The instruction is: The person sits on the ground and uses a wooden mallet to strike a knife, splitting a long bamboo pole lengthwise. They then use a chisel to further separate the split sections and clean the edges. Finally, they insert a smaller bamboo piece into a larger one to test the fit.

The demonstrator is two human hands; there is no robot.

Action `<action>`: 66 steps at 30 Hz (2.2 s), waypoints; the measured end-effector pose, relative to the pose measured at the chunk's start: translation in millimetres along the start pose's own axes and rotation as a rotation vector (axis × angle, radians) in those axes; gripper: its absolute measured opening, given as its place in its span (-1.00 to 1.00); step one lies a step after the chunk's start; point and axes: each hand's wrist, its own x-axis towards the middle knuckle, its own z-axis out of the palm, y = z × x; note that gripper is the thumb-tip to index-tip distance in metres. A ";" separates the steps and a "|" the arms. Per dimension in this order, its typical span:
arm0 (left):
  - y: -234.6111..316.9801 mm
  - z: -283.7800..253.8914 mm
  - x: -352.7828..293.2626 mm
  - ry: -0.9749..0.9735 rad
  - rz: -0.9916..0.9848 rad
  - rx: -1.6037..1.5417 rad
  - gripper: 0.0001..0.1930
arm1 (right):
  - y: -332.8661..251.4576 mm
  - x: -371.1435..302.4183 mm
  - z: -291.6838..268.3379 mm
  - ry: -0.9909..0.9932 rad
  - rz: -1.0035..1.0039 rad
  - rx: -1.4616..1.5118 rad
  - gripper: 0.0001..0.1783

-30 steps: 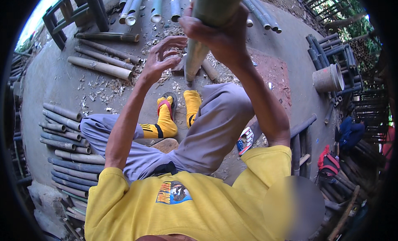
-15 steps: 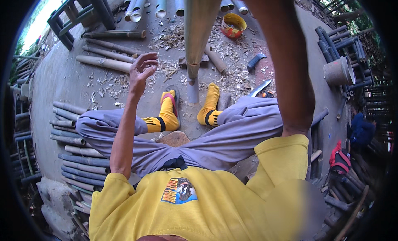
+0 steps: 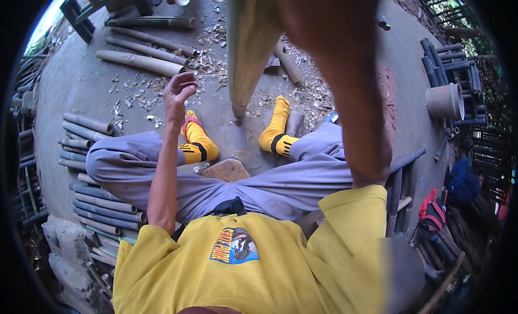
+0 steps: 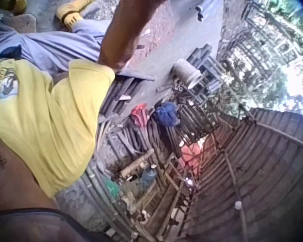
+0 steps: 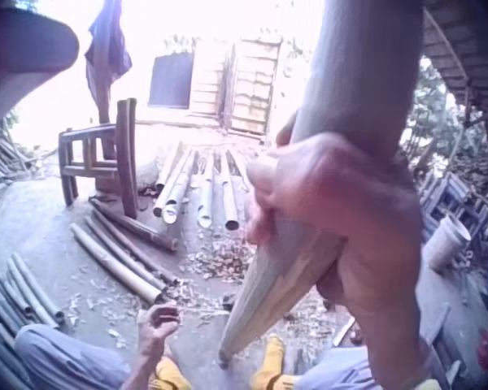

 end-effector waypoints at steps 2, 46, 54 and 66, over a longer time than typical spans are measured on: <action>-8.2 -2.6 0.7 -0.003 -0.008 -0.049 -0.64 | 12.3 -6.0 -17.3 -0.019 -0.051 -0.094 -0.63; -194.6 40.0 82.5 -0.572 -0.164 1.374 -0.80 | 3.3 -52.1 -77.5 0.221 0.130 -0.006 -0.57; -55.9 12.0 153.5 -1.001 -0.044 1.633 -0.76 | -1.8 -69.7 -96.4 0.371 0.098 0.067 -0.58; 115.3 -4.3 328.9 0.132 0.656 1.722 -0.81 | 0.7 -66.0 -94.0 0.351 0.113 0.045 -0.56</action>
